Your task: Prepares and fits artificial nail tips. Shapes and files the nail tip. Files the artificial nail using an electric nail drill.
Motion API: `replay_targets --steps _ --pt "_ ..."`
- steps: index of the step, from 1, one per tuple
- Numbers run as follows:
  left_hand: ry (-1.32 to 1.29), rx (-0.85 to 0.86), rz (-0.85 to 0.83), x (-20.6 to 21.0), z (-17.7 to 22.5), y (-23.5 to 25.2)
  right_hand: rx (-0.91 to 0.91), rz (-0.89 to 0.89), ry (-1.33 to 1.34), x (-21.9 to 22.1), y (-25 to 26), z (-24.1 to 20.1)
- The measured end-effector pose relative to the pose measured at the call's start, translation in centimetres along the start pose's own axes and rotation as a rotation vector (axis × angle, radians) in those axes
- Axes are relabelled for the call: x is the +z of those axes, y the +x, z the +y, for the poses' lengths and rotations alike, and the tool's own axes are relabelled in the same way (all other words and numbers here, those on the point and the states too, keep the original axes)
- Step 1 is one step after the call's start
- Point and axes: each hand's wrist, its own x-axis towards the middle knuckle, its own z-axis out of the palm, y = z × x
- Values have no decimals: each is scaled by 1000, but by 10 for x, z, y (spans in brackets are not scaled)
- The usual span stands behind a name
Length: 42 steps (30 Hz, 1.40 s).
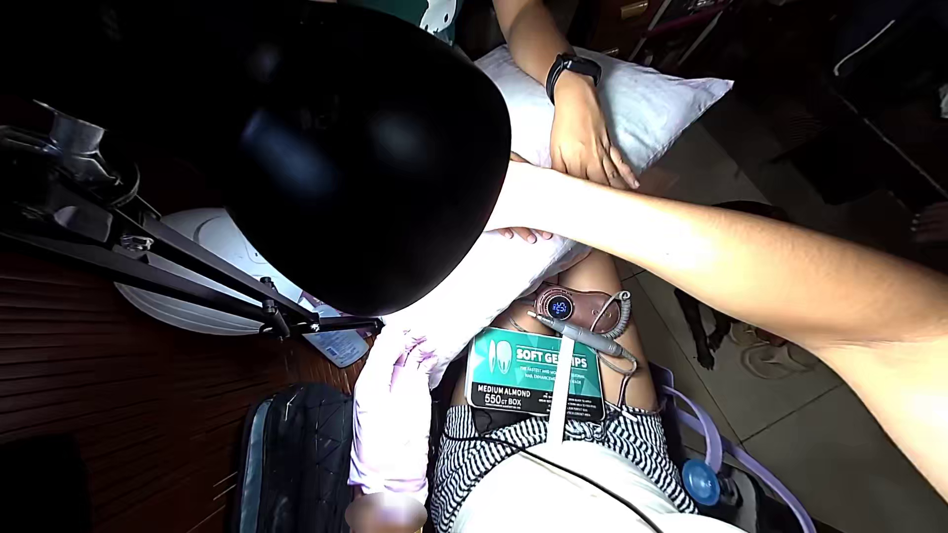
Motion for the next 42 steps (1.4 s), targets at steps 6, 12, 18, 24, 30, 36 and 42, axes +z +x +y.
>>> replay_targets --steps 6,12,18,24,30,36,42 --pt "537 307 72 10 1 23 239 41 307 -7 -4 17" --pt "1331 343 58 18 -2 27 270 183 188 23 -35 15" --pt "1429 360 -7 19 -17 59 43 85 94 49 -3 39" --pt "1420 312 -8 28 -18 63 80 -1 124 36 -1 33" --pt "1474 390 -13 35 -15 69 70 120 171 45 -1 44" --pt "1282 667 -170 25 13 32 152 385 258 13 -73 30" --pt "1406 551 -968 -25 -19 5 126 95 566 87 -175 -86"
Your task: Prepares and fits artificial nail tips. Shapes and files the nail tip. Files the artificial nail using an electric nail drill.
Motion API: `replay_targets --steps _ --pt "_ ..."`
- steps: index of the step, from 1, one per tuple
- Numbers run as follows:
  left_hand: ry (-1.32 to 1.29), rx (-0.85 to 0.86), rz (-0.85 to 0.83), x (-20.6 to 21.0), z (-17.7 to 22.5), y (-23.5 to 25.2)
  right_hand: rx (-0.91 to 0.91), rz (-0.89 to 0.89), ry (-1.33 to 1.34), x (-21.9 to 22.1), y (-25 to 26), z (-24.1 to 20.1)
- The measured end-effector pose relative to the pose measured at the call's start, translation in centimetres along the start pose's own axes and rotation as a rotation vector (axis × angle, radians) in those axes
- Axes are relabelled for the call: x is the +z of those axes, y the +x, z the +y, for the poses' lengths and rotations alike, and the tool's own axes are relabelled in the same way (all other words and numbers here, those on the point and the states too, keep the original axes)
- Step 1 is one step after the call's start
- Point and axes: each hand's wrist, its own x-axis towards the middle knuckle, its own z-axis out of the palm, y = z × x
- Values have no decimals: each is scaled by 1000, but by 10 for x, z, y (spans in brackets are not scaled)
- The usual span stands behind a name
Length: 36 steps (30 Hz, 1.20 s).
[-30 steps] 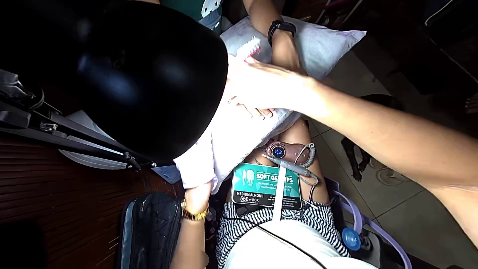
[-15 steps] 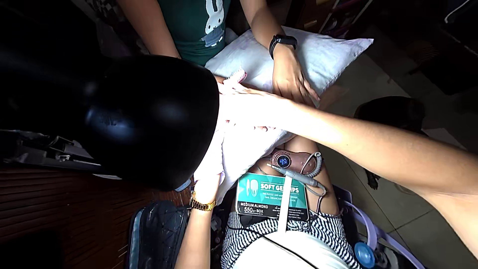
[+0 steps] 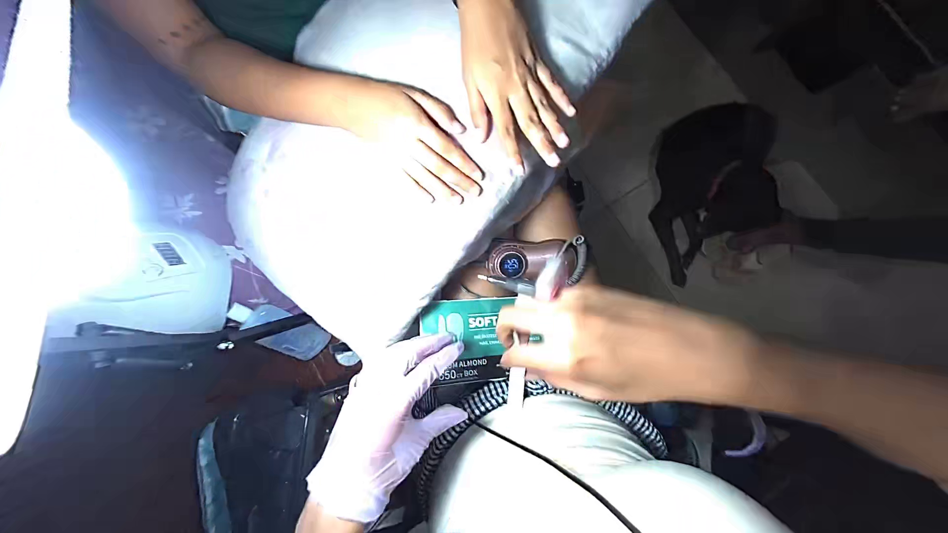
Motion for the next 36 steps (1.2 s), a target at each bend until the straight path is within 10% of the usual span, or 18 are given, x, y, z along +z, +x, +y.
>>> replay_targets --steps 7,17,26,36 --pt "418 92 -153 38 -16 2 -26 250 -28 116 -38 8" --pt "323 239 -85 7 -6 10 88 842 208 35 -61 -20" --pt "369 97 -32 -9 11 46 140 56 -13 63 -35 -57" --pt "232 -3 -27 -14 15 48 544 139 4 106 -24 -31"
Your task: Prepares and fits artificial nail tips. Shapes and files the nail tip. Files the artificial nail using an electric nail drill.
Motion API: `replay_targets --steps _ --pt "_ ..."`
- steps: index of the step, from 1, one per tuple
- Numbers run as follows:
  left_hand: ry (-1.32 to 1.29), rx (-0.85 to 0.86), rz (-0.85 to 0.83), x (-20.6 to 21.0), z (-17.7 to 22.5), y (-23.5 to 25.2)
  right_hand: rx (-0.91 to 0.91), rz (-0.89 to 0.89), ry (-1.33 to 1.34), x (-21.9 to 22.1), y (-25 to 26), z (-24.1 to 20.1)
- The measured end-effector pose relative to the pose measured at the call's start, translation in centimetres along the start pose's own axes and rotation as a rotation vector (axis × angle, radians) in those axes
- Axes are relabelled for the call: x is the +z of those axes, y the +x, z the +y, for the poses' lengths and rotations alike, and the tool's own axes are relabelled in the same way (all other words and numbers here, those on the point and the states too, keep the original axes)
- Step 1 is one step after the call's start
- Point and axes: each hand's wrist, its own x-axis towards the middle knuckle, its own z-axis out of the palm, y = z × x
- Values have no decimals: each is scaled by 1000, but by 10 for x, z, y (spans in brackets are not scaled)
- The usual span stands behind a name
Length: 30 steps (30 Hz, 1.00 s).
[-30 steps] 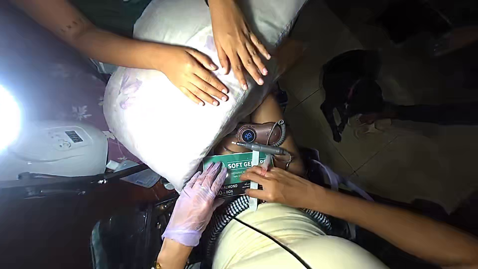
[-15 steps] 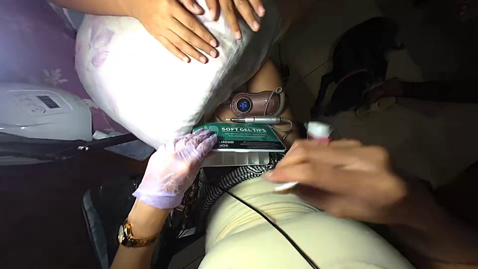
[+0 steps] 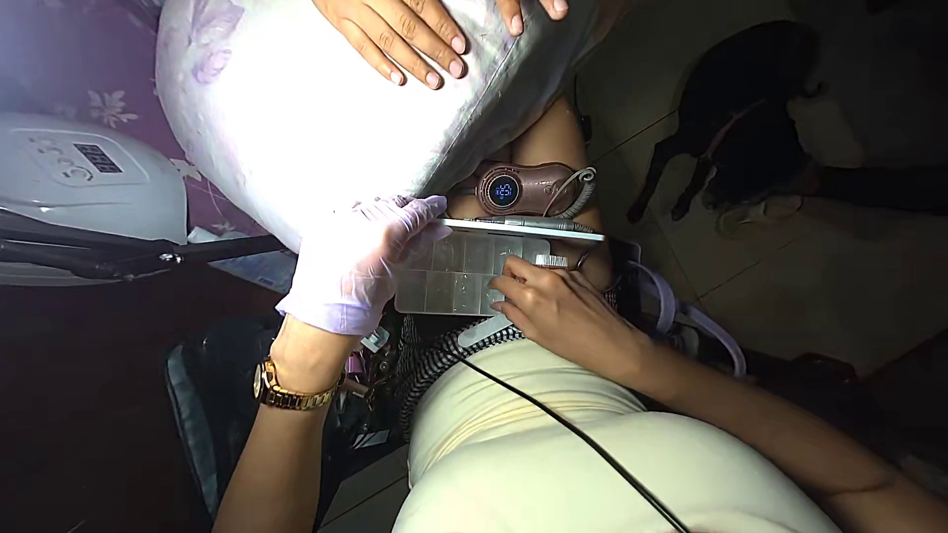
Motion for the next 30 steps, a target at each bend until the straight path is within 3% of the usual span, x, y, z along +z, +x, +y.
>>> replay_targets --steps 6,10,12,18,21,30 --pt "9 14 7 1 -3 0 3 87 107 14 10 -6" --pt "-5 -10 6 0 1 1 94 -176 24 11 31 -22" --pt "-29 -28 4 0 1 0 90 -195 18 12 37 -23" --pt "5 26 12 1 -3 -1 11 -14 96 17 28 -13" --pt "10 35 23 2 -3 -1 34 -34 125 13 24 -14" --pt "-13 10 17 1 0 -3 -160 231 137 39 24 -2"
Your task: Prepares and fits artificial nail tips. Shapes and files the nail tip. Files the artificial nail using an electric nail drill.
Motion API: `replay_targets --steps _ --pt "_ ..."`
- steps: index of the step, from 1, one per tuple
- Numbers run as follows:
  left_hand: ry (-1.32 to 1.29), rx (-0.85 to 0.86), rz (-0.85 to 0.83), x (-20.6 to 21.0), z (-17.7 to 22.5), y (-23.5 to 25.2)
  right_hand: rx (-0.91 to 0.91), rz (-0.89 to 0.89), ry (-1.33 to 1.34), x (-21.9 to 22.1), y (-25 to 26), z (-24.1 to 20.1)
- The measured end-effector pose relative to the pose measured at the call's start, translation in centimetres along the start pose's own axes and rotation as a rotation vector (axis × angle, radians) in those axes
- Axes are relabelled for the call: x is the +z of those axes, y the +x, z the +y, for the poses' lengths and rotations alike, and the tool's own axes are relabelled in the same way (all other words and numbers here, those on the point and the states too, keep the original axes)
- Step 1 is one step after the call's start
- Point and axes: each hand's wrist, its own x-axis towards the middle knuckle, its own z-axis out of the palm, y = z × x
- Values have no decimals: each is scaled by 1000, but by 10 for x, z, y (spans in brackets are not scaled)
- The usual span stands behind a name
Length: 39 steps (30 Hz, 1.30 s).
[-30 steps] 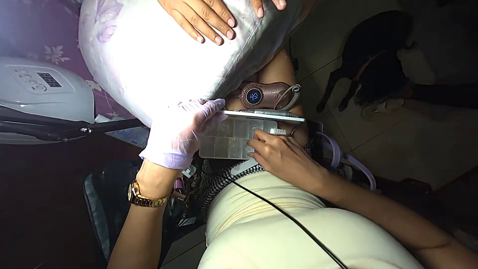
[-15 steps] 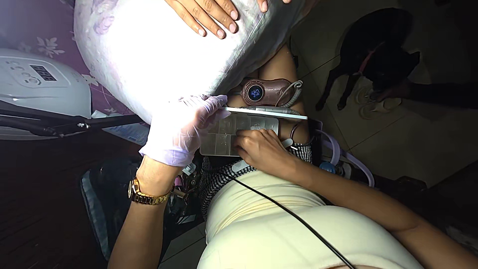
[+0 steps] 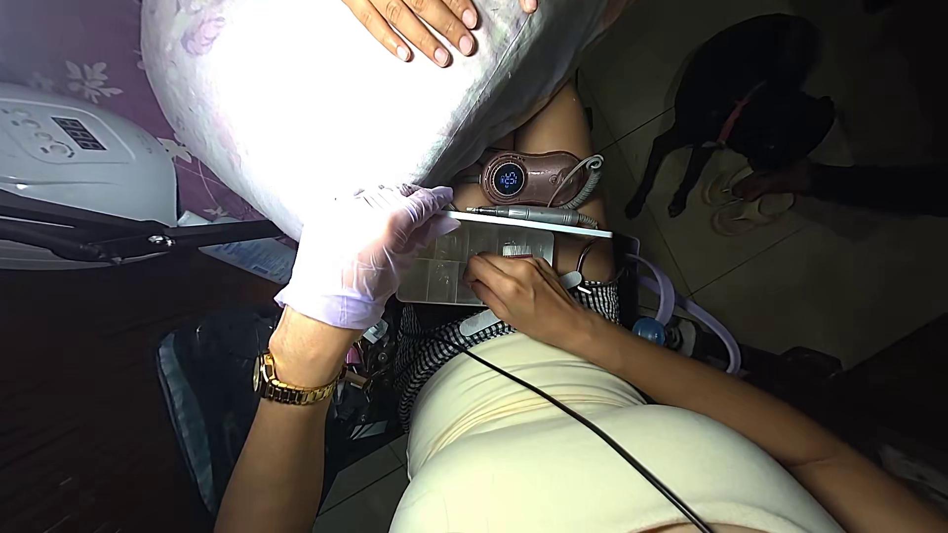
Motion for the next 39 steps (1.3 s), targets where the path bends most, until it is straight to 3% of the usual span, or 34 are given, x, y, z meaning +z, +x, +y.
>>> replay_targets --steps 19,21,24,26,27,28,30,33,39 --pt "44 46 6 1 -3 3 -93 108 22 0 -3 11" --pt "47 31 113 4 1 0 -99 95 78 0 -3 13" --pt "34 -80 476 23 13 -26 -76 72 122 -1 -4 13" --pt "-123 -204 713 50 24 -54 -59 59 150 -4 -4 14" --pt "-208 -291 752 64 32 -66 -58 53 161 -6 -4 14" --pt "-278 -368 724 75 39 -75 -65 51 177 -7 -3 15" --pt "-290 -514 505 89 44 -79 -97 70 215 -9 -2 17" --pt "-186 -581 294 102 43 -70 -146 116 255 -9 0 17" --pt "-199 -519 341 117 42 -67 -180 176 198 -5 -2 17"
